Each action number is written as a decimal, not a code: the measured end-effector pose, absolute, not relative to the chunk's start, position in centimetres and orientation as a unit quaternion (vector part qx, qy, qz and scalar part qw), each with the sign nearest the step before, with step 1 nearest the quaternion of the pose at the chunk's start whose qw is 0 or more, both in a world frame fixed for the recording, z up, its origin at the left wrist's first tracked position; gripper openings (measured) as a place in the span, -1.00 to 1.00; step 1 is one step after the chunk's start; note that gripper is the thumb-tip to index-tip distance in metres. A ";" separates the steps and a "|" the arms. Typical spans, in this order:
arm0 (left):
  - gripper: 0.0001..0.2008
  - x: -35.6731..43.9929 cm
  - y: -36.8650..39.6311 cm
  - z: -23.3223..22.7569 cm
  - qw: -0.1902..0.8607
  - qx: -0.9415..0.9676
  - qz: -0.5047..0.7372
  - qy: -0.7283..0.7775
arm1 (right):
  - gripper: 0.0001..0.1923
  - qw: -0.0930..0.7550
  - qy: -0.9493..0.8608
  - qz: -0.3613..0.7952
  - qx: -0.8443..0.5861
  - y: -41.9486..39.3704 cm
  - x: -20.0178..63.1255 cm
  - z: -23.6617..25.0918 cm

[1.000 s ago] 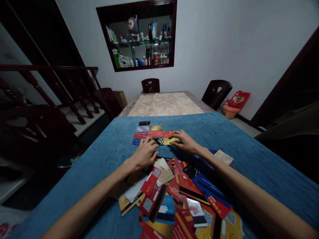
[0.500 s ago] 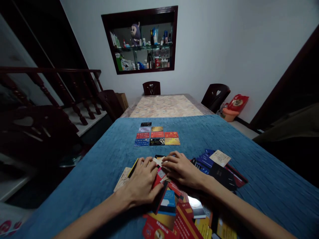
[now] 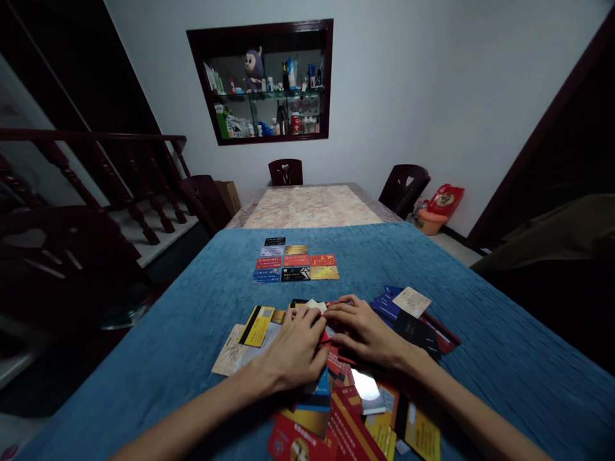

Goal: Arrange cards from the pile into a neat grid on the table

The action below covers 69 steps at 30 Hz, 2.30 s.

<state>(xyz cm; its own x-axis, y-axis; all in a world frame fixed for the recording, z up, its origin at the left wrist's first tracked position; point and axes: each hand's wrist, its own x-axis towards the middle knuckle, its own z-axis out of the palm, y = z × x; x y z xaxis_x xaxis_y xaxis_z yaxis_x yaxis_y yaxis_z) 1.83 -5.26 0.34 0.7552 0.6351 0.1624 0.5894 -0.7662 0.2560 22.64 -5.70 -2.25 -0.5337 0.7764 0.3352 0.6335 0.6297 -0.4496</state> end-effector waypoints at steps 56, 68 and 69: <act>-0.74 0.4 -1.8 -0.2 0.396 0.765 0.342 0.376 | -0.81 0.388 -0.788 0.103 -0.467 -5.5 22.5 -3.1; -0.79 1.2 -3.5 -0.3 0.478 0.687 0.420 0.351 | -0.78 0.446 -0.763 0.201 -0.423 -5.9 21.2 -3.3; -0.80 1.3 -3.6 -0.4 0.478 0.688 0.420 0.350 | -0.76 0.448 -0.764 0.203 -0.419 -6.0 21.1 -3.3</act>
<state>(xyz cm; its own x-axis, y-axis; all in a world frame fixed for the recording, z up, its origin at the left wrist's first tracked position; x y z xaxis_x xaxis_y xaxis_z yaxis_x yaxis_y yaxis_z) 1.27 -3.57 -0.38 0.4025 0.8824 0.2438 0.0800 -0.2992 0.9508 21.12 -5.97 -3.33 -0.2483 0.8211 0.5139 0.4584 0.5669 -0.6844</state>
